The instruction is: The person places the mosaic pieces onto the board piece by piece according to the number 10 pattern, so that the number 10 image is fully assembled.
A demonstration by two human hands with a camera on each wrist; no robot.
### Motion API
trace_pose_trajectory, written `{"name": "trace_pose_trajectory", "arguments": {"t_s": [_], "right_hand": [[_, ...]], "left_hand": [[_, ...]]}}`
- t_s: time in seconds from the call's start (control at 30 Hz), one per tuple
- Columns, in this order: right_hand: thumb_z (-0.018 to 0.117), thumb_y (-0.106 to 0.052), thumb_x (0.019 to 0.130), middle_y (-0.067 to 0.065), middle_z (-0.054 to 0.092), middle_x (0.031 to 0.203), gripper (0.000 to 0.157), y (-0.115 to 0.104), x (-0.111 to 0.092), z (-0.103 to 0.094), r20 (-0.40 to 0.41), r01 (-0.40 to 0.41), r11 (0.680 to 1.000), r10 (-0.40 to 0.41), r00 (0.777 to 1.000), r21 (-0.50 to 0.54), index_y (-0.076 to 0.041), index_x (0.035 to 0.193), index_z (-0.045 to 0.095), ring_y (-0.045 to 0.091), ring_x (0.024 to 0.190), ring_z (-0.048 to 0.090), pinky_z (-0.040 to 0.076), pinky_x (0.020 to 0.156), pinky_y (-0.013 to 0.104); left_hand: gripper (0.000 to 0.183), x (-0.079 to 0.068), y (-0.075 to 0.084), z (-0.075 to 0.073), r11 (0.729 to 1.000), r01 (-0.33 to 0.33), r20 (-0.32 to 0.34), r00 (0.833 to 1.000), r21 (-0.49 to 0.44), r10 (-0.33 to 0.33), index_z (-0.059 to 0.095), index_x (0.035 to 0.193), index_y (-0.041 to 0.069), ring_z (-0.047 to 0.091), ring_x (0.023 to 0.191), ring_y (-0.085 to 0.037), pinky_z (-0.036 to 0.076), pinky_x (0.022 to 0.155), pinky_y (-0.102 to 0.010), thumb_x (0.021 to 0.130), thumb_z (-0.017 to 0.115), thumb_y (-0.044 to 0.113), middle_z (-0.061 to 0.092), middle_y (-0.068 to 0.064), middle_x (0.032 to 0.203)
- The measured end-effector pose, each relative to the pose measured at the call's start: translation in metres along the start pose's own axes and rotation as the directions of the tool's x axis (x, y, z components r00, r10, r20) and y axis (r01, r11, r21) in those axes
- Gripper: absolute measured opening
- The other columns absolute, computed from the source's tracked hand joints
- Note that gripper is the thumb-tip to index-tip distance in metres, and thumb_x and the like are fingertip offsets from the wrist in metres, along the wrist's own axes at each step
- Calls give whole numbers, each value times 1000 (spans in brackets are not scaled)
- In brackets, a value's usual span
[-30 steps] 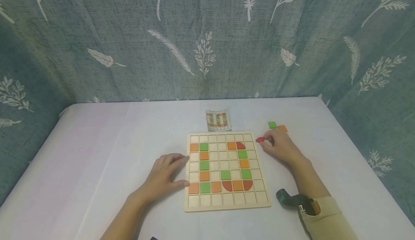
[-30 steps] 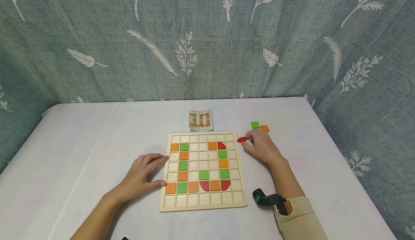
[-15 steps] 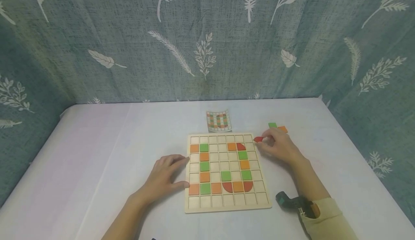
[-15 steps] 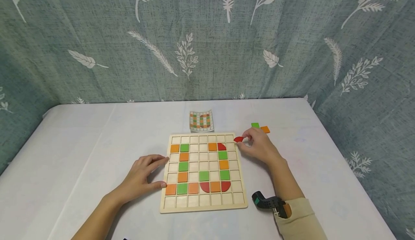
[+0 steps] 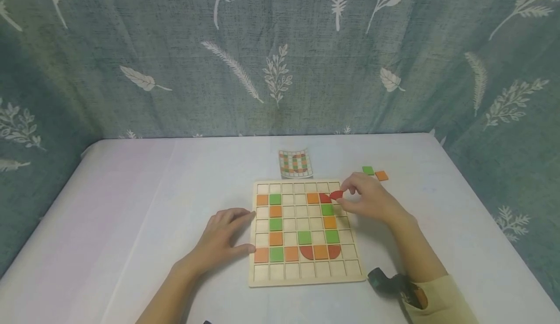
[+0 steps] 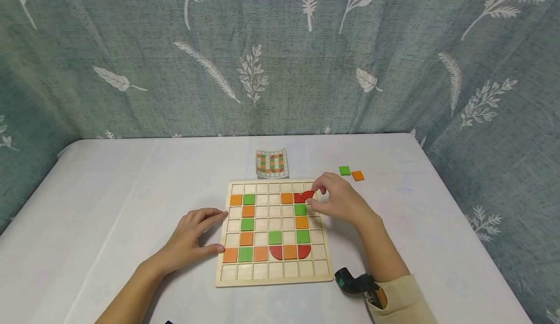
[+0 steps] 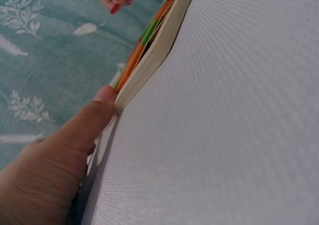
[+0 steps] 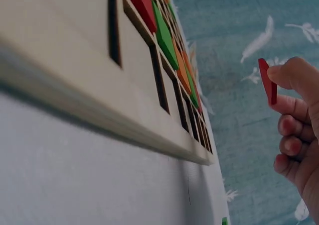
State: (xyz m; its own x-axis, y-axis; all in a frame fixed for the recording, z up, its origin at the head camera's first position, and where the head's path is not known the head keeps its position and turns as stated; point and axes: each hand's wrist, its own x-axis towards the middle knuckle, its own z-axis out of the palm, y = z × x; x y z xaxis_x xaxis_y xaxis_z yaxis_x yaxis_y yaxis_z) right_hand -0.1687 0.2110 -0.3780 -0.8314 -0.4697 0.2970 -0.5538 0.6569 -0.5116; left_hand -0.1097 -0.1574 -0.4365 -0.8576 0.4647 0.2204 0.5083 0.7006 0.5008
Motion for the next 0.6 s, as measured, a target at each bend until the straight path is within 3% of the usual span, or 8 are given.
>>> {"name": "trace_pose_trajectory", "arguments": {"t_s": [0.2,0.43,0.6], "right_hand": [[74,-17,77,2,50,75,16,-13,5,3,78,-83,996,81,994,21,-11,86,61,17,74,47,38,64,26],[75,-22,77,2,55,73,19,-23,24,22,106,-37,999,39,994,-15,-10,85,63,16,71,47,40,65,29],[75,-28,78,-3,54,71,21,-23,36,36,162,-52,995,65,985,-85,-11,84,64,11,69,45,40,63,26]], "left_hand": [[70,1,0,1,1000,1,2,1000,-11,-1,53,135,15,41,120,-23,30,98,-43,75,73,46,49,-2,131],[71,0,-2,2,1000,1,-2,1000,-9,-1,53,135,16,41,120,-23,30,98,-44,75,73,47,50,-2,131],[70,1,-2,2,1000,-11,-7,1000,-1,11,53,135,16,42,119,-23,30,97,-43,75,73,47,50,-2,130]]}}
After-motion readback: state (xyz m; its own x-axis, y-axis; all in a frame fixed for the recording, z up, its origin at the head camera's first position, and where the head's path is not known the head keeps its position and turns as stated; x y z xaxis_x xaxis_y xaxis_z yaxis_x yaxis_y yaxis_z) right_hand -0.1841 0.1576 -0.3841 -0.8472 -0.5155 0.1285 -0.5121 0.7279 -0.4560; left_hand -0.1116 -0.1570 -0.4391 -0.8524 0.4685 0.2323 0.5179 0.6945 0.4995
